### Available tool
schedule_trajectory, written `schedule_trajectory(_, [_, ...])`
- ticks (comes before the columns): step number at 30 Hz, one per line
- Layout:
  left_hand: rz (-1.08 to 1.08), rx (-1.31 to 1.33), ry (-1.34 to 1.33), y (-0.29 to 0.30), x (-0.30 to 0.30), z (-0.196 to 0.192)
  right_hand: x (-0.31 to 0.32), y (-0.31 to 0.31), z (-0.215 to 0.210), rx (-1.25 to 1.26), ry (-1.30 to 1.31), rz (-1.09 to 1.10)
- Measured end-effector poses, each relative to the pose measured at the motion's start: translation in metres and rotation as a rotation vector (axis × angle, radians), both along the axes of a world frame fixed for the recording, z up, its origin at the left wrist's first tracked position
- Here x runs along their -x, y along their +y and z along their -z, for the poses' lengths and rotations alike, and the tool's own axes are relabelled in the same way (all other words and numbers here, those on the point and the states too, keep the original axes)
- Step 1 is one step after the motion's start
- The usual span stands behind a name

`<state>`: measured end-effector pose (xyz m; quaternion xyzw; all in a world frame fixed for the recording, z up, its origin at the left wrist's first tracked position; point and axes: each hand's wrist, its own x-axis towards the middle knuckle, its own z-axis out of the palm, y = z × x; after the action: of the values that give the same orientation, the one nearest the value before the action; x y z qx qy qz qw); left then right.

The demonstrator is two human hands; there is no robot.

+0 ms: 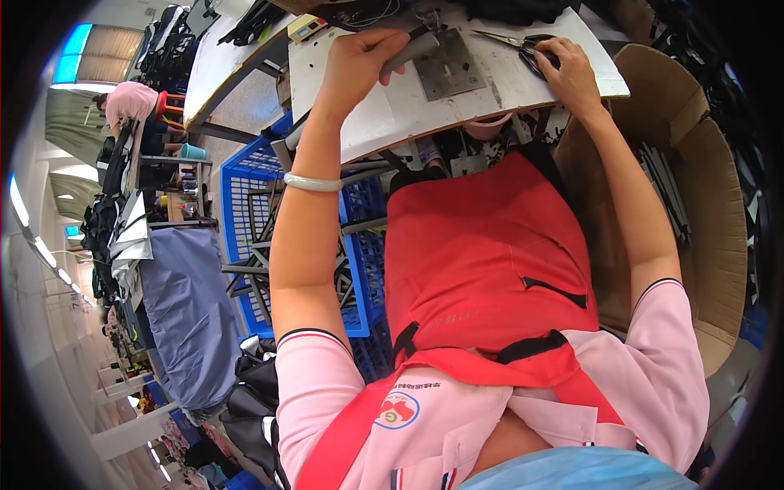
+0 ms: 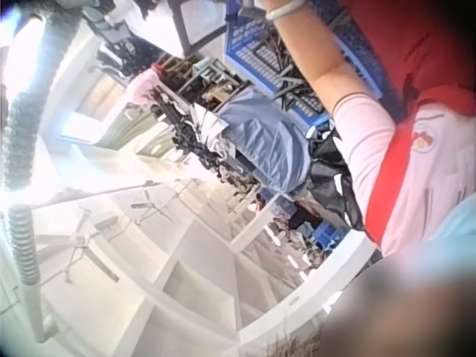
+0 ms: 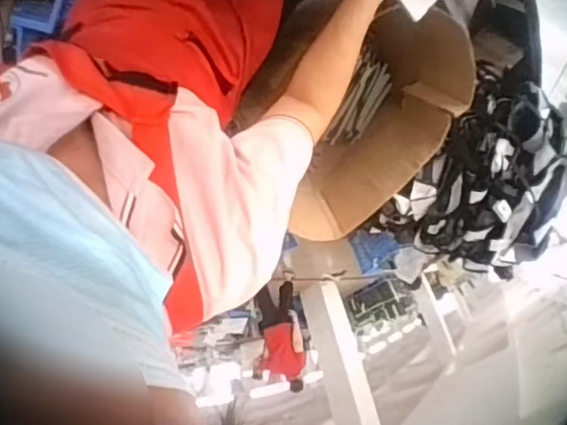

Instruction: The person is cutting and processing gray plastic or rubber strips using scissors at an industrial workbench.

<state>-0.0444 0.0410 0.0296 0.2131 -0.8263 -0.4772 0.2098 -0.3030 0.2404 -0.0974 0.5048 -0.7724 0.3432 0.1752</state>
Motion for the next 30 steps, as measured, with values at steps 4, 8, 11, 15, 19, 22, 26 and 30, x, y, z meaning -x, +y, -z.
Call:
schedule_trajectory(4, [0.089, -0.106, -0.039, -0.008, -0.003, -0.003, 0.001, 0.001, 0.002, 0.019, 0.014, 0.024])
schedule_trajectory(8, [0.077, -0.167, -0.05, -0.012, -0.006, 0.0, 0.002, -0.001, 0.002, 0.027, 0.022, 0.008])
schedule_trajectory(11, [0.08, -0.178, -0.041, -0.013, -0.002, 0.001, -0.001, 0.0, 0.001, 0.008, 0.021, 0.013])
schedule_trajectory(15, [0.16, -0.281, -0.078, -0.016, 0.002, 0.008, -0.002, 0.0, 0.0, 0.012, 0.012, 0.022])
schedule_trajectory(19, [0.172, -0.325, -0.162, -0.001, -0.004, 0.012, -0.008, 0.008, 0.001, 0.116, 0.07, 0.003])
schedule_trajectory(22, [0.186, -0.411, -0.168, 0.005, -0.017, 0.021, -0.045, 0.018, -0.009, 0.176, 0.102, -0.096])
schedule_trajectory(26, [0.188, -0.448, -0.08, 0.038, -0.021, 0.029, -0.123, 0.038, -0.017, 0.044, -0.442, -0.49])
schedule_trajectory(30, [0.121, -0.462, 0.075, 0.094, -0.005, 0.055, -0.189, 0.043, -0.026, -0.116, -1.351, -0.752])
